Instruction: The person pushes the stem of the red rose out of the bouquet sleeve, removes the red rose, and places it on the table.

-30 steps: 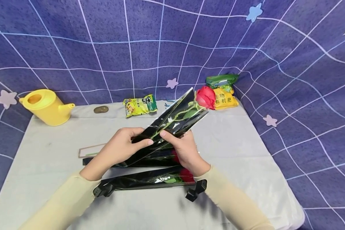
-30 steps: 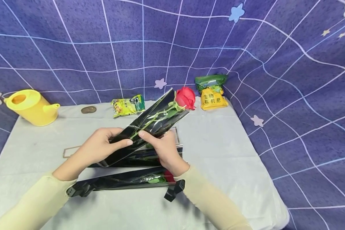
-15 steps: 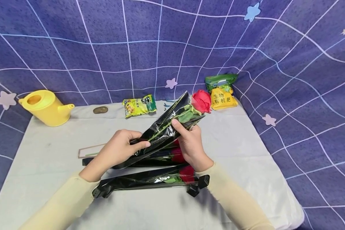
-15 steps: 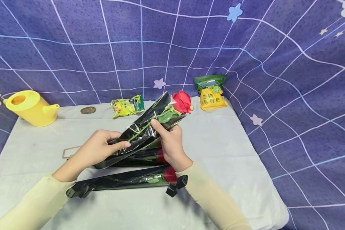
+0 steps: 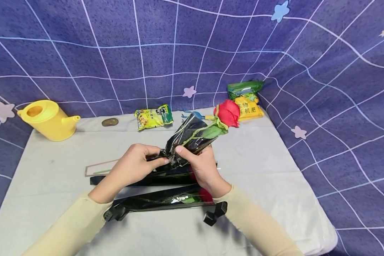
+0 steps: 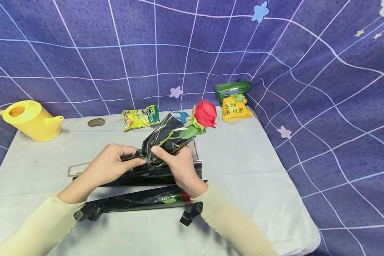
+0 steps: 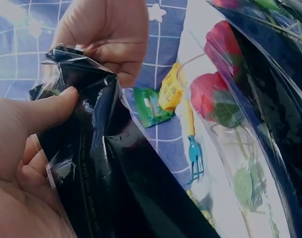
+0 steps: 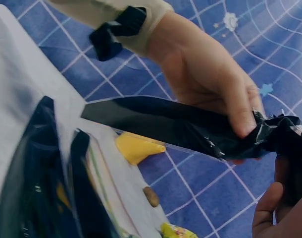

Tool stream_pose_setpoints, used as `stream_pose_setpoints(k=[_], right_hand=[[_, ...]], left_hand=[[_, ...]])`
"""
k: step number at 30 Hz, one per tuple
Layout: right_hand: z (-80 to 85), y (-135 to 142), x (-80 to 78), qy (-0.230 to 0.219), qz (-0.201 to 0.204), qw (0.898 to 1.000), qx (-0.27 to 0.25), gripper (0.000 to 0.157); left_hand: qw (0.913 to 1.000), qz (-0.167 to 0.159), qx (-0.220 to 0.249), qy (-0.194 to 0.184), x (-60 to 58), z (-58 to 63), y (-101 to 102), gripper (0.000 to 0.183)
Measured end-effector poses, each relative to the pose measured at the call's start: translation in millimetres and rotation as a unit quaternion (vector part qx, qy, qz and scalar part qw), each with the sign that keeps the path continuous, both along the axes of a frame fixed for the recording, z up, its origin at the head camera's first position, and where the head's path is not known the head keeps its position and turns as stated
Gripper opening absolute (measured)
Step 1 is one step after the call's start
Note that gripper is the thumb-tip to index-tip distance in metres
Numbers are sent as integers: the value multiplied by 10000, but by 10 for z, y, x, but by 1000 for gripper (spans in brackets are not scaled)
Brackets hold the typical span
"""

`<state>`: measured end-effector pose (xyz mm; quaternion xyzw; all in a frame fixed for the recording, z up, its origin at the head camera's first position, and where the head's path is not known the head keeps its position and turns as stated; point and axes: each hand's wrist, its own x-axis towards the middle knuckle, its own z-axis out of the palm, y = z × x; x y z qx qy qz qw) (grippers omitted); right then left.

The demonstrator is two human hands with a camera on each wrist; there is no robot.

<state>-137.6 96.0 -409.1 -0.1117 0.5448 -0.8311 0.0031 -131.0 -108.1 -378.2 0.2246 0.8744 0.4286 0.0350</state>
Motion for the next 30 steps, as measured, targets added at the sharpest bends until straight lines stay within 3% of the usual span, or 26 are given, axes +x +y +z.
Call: stream_pose_setpoints(k=[5, 8, 13, 19, 27, 30], right_hand=[[-30, -8, 21, 121, 199, 9997, 82, 43], [-49, 10, 3, 153, 128, 9995, 241, 43], [-74, 59, -9, -90, -48, 9989, 464, 42], [-79, 97, -47, -183, -44, 9993, 322, 46], [-24, 135, -89, -507, 171, 9979, -365, 42], [-6, 147, -97, -566, 186, 9973, -432, 39]], left_hand=[[9999, 44, 89, -61, 23, 11, 5, 29], [9999, -23, 85, -115, 17, -1, -10, 29], [9992, -210, 45, -339, 0, -25, -86, 15], [9985, -324, -23, -442, -11, -9, -157, 15], [9987, 363, -5, -349, -5, 13, -170, 27], [9980, 427, 121, -451, -1, -4, -188, 26]])
